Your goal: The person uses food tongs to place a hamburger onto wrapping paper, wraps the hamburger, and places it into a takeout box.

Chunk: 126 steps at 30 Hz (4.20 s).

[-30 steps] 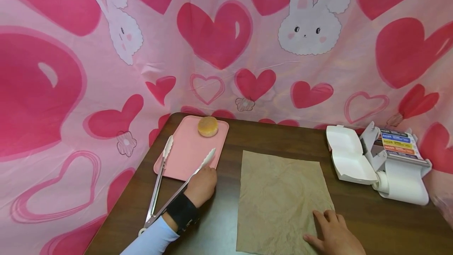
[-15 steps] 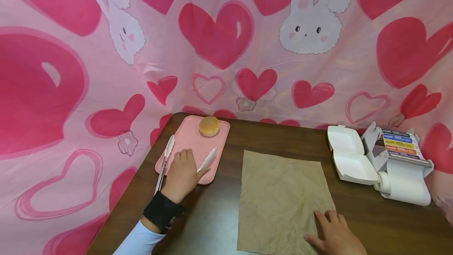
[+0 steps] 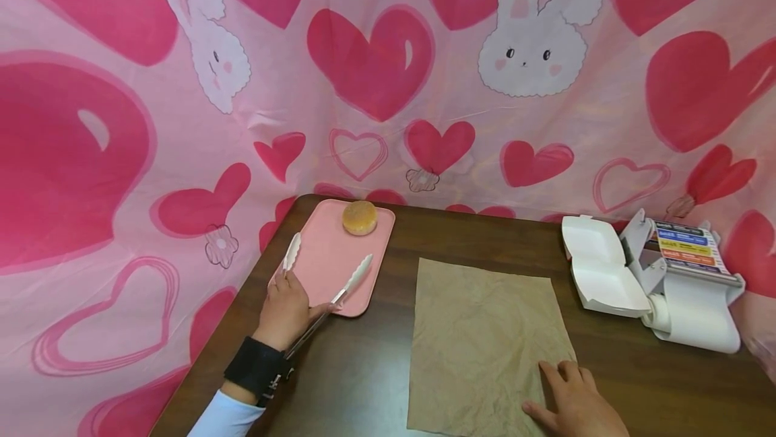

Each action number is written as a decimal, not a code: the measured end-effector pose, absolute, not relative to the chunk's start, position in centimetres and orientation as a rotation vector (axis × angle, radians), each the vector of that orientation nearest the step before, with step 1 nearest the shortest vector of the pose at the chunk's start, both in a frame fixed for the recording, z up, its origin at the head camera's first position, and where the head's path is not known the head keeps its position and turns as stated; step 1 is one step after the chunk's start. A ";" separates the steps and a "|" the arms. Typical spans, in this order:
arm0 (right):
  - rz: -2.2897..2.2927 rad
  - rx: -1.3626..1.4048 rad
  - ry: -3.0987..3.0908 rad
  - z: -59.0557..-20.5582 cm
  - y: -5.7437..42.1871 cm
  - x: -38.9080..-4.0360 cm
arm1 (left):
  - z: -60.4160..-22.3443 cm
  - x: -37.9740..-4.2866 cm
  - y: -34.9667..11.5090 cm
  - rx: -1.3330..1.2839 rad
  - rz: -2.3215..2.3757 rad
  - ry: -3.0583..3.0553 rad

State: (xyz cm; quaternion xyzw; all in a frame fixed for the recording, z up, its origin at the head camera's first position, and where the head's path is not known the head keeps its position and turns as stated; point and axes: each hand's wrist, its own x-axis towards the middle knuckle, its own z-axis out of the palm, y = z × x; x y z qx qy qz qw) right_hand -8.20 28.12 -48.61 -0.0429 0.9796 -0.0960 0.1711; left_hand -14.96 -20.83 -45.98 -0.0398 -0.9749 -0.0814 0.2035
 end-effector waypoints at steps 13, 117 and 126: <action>-0.282 -0.132 2.811 -48.5 28.1 -8.1 | -45.8 -15.0 -20.9 -0.029 -0.370 -2.885; -1.739 0.035 2.436 -41.6 19.1 -9.0 | -43.1 -15.1 -10.9 -0.433 -1.223 -2.793; -1.331 -0.102 2.703 -40.7 20.1 -11.3 | -46.6 -15.7 -16.5 -0.500 -0.554 -2.912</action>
